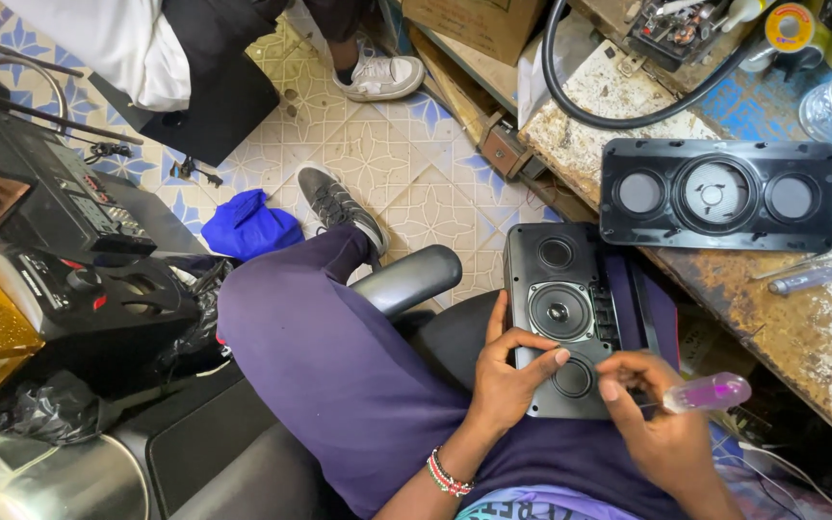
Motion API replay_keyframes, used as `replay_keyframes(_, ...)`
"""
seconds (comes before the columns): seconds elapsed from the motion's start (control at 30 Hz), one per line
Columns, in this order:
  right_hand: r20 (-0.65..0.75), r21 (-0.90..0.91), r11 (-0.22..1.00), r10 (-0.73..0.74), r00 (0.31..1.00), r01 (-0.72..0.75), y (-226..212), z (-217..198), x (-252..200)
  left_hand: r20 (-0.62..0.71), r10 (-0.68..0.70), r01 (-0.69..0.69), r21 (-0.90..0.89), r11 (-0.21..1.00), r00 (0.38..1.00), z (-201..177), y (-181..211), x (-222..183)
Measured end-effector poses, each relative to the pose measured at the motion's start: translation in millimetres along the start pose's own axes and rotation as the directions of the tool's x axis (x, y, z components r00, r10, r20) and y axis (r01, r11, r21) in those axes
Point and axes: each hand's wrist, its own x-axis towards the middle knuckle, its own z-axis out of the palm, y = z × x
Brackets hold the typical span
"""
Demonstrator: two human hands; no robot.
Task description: Using a screwdriver to remove screws and open the plastic casing of a portable speaker for repair.
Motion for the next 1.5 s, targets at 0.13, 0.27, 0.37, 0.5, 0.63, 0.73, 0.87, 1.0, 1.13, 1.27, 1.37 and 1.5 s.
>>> replay_keyframes(0.13, -0.129, -0.293, 0.949, -0.159, 0.979, 0.116, -26, -17, -6, -0.015, -0.016, 0.016, -0.004, 1.000, 1.000, 0, 0, -1)
replay_keyframes(0.27, -0.090, -0.507, 0.823, -0.349, 0.933, 0.258, -21, -27, -14, -0.013, -0.021, 0.021, -0.002, 1.000, 1.000, 2, -2, 0)
replay_keyframes(0.37, -0.051, -0.604, 0.689, -0.535, 0.843, 0.401, -31, -31, -15, -0.012, -0.009, 0.009, -0.014, 1.000, 1.000, 1, -1, -1)
replay_keyframes(0.5, -0.029, -0.725, 0.594, -0.533, 0.845, 0.350, -5, -40, -23, -0.011, -0.003, 0.003, -0.001, 1.000, 1.000, 1, 0, -1)
replay_keyframes(0.63, 0.115, -0.633, 0.716, -0.290, 0.950, 0.295, 5, -50, -25, -0.008, -0.013, 0.013, 0.005, 1.000, 1.000, 0, 5, -2)
replay_keyframes(0.73, 0.199, -0.579, 0.784, -0.131, 0.971, 0.224, -3, -50, -24, 0.004, 0.011, -0.011, -0.005, 1.000, 1.000, -1, 4, -2)
replay_keyframes(0.87, 0.260, -0.310, 0.928, -0.125, 0.957, 0.206, -17, -53, -21, -0.013, 0.023, -0.023, 0.008, 1.000, 1.000, 1, 4, -2)
replay_keyframes(1.0, 0.253, -0.266, 0.925, -0.204, 0.946, 0.271, -49, -61, -23, 0.030, 0.018, -0.021, 0.084, 0.996, 0.999, -1, -3, 1)
replay_keyframes(1.13, 0.217, -0.355, 0.934, 0.038, 0.976, 0.042, -63, -64, -36, 0.064, 0.062, -0.070, 0.127, 0.989, 0.996, -4, -4, -10)
replay_keyframes(1.27, 0.197, -0.144, 0.979, -0.115, 0.974, 0.145, -73, -63, -30, 0.078, 0.067, -0.072, 0.071, 0.995, 0.995, -3, 8, -7)
replay_keyframes(1.37, 0.158, -0.116, 0.980, -0.145, 0.977, 0.164, -74, -61, -32, 0.071, 0.097, -0.098, 0.024, 0.995, 0.993, -2, 1, -6)
replay_keyframes(1.5, 0.085, -0.052, 0.995, -0.075, 0.994, 0.080, -83, -55, -33, 0.058, 0.098, -0.101, 0.047, 0.994, 0.993, 0, 3, -6)
